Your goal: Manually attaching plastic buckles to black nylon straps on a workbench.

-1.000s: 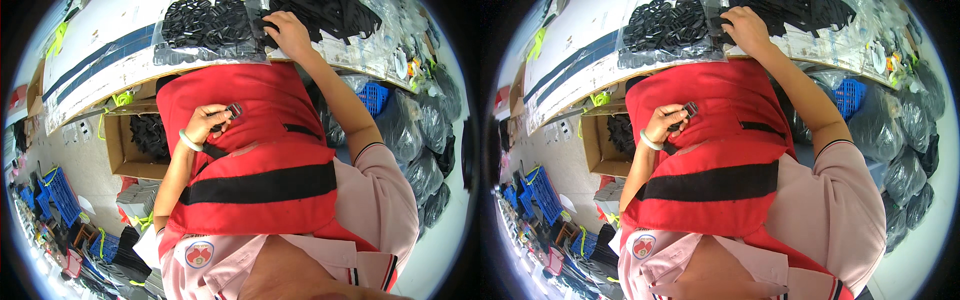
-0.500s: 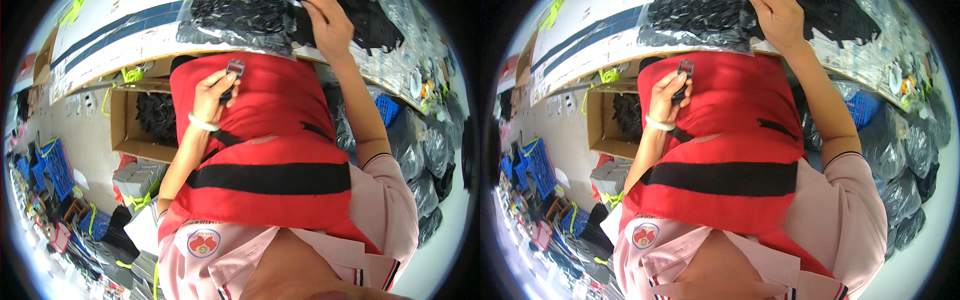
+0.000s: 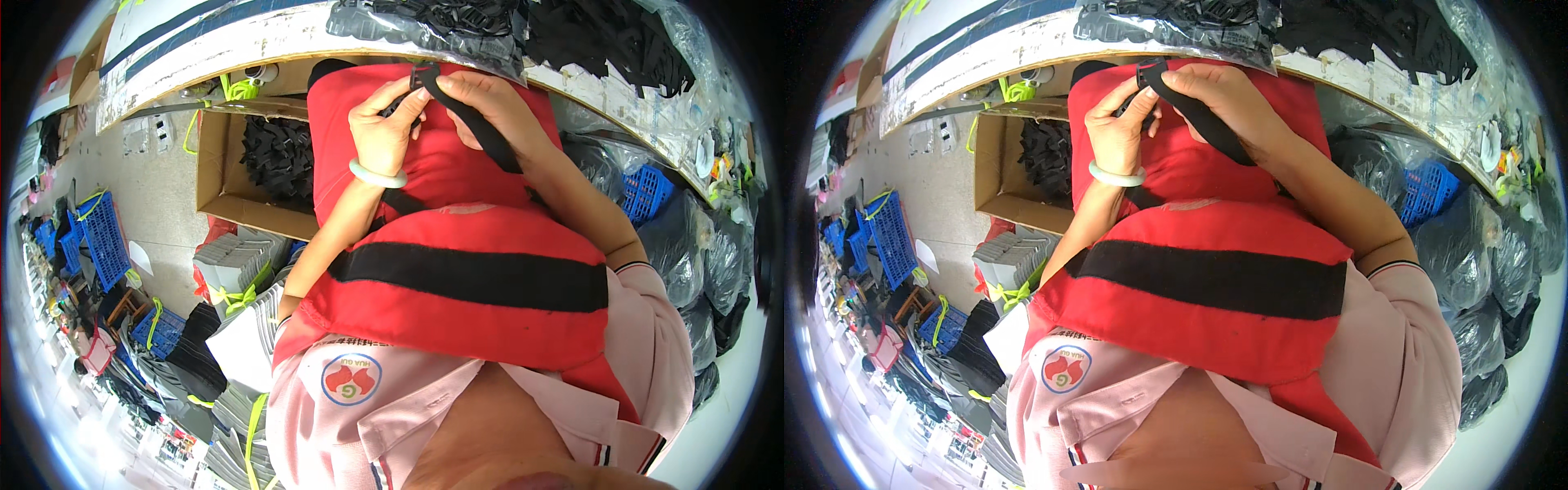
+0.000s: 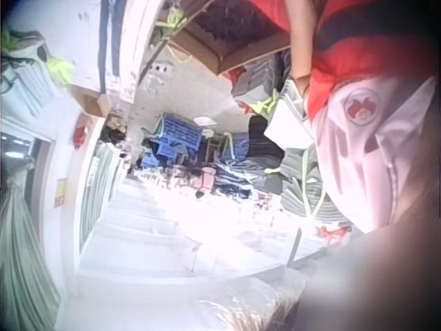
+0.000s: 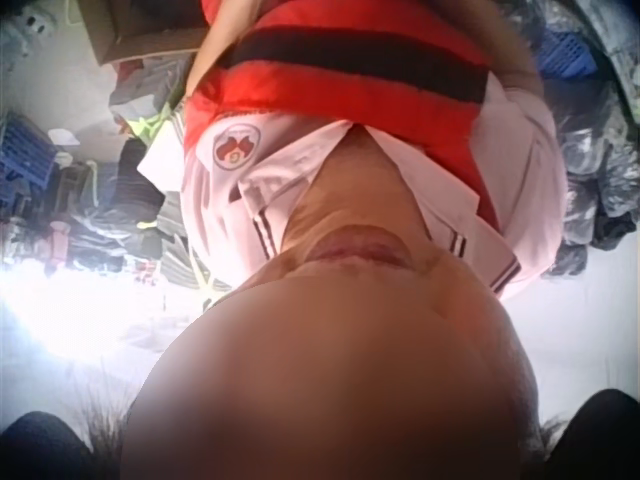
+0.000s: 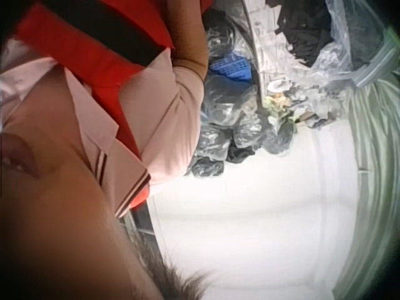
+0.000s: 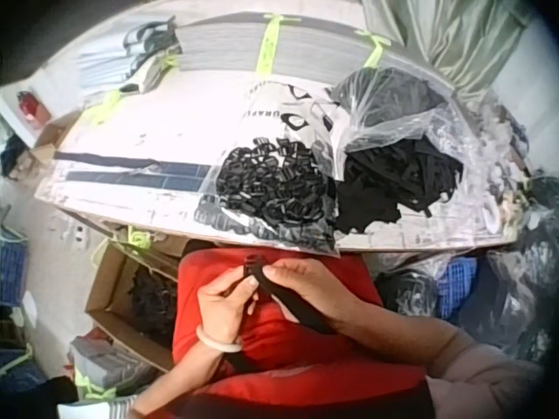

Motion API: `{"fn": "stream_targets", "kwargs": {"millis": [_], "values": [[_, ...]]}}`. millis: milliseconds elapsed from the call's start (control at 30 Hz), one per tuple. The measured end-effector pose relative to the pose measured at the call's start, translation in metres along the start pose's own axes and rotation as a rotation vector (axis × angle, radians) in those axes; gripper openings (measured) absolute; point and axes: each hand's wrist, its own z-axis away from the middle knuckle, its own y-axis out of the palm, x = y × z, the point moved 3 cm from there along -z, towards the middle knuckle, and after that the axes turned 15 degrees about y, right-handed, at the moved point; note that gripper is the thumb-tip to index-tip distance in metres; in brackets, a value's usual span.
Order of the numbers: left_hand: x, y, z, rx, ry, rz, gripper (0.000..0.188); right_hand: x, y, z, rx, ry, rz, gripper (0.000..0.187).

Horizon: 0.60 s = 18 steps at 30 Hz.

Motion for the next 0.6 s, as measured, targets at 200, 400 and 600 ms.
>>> {"fn": "stream_targets", "kwargs": {"millis": [200,400,600], "values": [[-0.007,-0.003,-0.007,0.060,0.416,-0.322,0.017,0.005,0.013,-0.006,0.089,-0.098,-0.111,0.025],[-0.019,-0.016,-0.013,0.333,0.561,-0.591,0.017,-0.001,-0.003,-0.025,0.184,-0.063,-0.114,0.023],[0.002,-0.034,-0.006,0.019,-0.408,0.312,0.021,-0.010,-0.007,-0.032,-0.001,-0.161,0.238,0.022]]}}
